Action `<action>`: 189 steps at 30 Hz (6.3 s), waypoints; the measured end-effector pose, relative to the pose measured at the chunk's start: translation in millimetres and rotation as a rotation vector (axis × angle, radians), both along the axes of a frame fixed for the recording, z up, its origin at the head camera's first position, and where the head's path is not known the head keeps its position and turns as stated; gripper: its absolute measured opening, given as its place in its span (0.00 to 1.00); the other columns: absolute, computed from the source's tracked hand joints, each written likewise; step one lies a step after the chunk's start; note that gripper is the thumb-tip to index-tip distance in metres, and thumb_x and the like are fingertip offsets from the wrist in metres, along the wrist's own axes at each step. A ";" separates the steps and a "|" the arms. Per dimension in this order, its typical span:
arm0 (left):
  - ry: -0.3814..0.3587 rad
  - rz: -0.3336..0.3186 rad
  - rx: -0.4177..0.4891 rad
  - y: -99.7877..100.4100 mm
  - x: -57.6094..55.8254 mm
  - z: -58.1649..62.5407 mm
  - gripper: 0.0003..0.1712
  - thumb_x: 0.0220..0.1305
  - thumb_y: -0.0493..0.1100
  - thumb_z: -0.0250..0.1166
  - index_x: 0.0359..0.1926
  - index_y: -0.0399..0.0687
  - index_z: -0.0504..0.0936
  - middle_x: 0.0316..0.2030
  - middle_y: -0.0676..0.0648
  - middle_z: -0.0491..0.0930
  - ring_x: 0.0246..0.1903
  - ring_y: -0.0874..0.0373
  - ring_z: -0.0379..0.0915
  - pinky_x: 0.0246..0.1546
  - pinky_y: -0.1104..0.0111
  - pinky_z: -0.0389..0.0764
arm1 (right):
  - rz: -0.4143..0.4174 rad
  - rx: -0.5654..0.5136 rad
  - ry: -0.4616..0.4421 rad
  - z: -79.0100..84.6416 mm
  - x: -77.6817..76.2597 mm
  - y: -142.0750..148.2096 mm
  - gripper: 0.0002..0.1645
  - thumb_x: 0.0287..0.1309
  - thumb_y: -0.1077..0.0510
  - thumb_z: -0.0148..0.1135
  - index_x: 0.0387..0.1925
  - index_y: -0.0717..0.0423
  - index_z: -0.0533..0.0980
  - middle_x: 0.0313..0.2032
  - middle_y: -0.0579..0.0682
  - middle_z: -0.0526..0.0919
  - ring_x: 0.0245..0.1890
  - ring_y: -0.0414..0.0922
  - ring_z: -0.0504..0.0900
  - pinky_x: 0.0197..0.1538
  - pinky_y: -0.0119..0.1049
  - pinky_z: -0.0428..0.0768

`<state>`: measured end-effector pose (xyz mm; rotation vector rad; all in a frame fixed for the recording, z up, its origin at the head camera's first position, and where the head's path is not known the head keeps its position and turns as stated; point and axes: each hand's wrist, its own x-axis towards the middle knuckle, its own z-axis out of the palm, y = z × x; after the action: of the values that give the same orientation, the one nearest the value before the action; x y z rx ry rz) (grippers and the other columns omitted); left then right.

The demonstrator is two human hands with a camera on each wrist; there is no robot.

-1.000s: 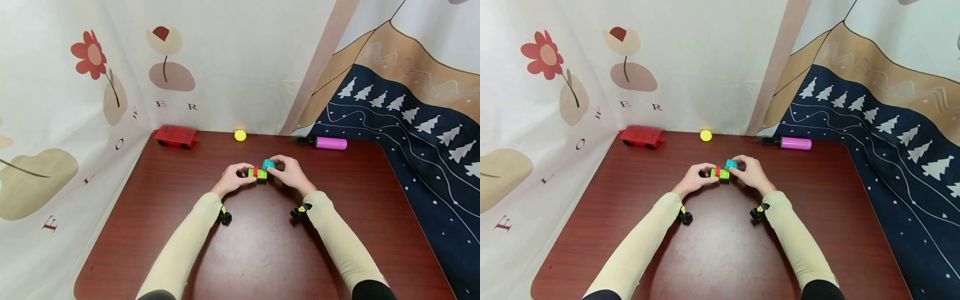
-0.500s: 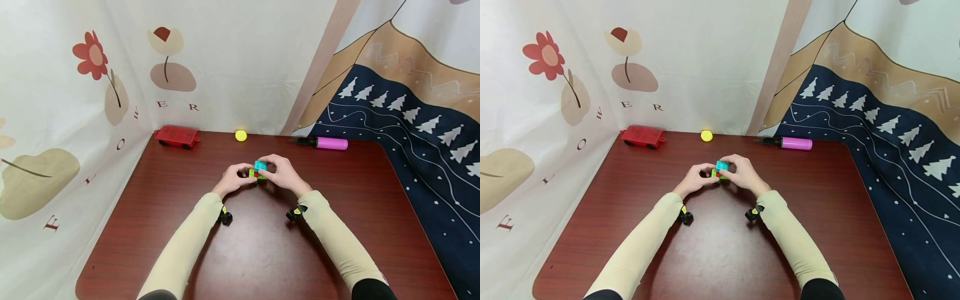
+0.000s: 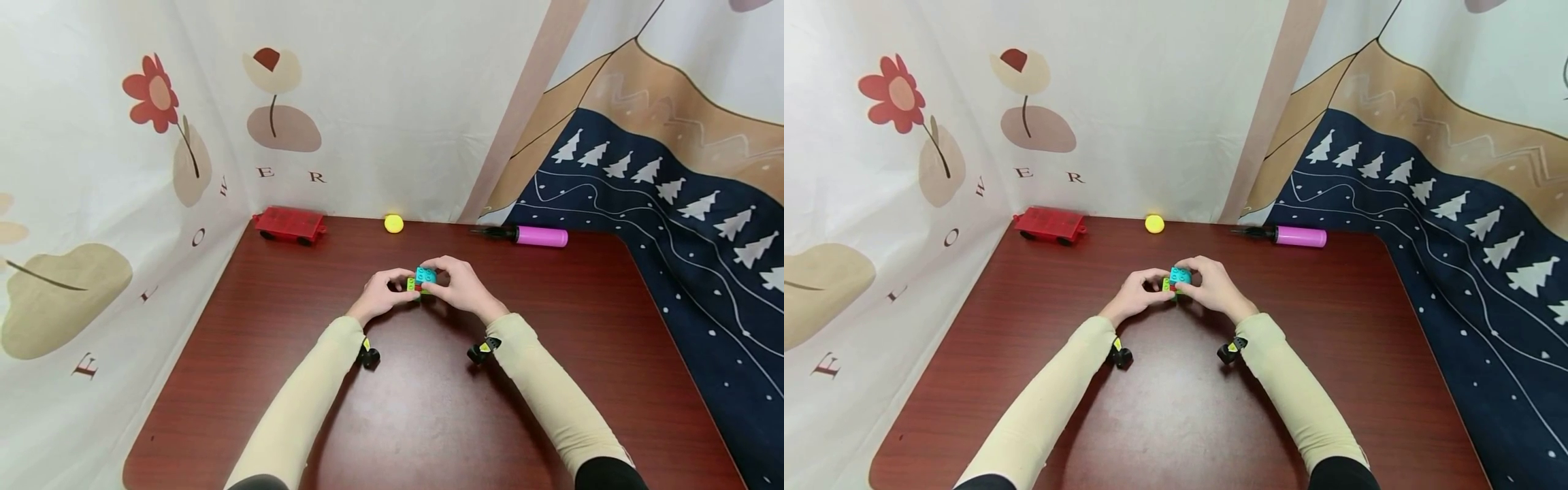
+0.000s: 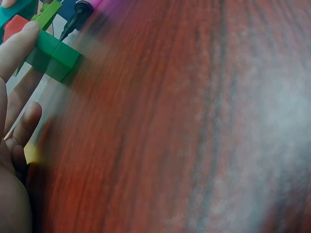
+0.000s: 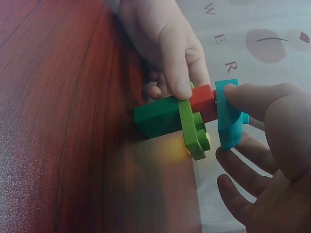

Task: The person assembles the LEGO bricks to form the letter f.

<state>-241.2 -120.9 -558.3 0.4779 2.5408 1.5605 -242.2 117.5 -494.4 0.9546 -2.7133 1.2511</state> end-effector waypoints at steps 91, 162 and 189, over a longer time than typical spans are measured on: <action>0.051 -0.023 -0.080 -2.0 -3.2 -0.3 0.27 0.62 0.58 0.78 0.61 0.61 0.85 0.38 0.53 0.83 0.41 0.57 0.76 0.44 0.61 0.76 | 0.045 0.102 0.006 4.7 -2.6 2.6 0.25 0.67 0.58 0.72 0.64 0.52 0.80 0.50 0.53 0.82 0.47 0.48 0.80 0.51 0.46 0.82; 0.180 -0.067 -0.331 20.3 18.9 7.3 0.36 0.51 0.64 0.83 0.59 0.61 0.83 0.54 0.57 0.81 0.49 0.59 0.74 0.56 0.58 0.73 | -0.077 0.154 -0.235 -25.2 -21.2 24.1 0.21 0.78 0.54 0.56 0.62 0.59 0.82 0.60 0.59 0.85 0.64 0.56 0.80 0.67 0.56 0.75; 0.180 -0.102 -0.334 21.6 19.0 7.5 0.40 0.49 0.67 0.82 0.62 0.61 0.81 0.56 0.57 0.81 0.51 0.59 0.73 0.58 0.56 0.70 | -0.088 0.177 -0.249 -29.0 -20.8 35.5 0.23 0.79 0.49 0.56 0.66 0.53 0.80 0.63 0.55 0.82 0.65 0.54 0.79 0.68 0.56 0.74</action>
<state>-222.2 -99.3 -550.7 0.7170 2.7837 1.0728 -263.0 153.0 -523.3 0.7246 -3.0631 1.2048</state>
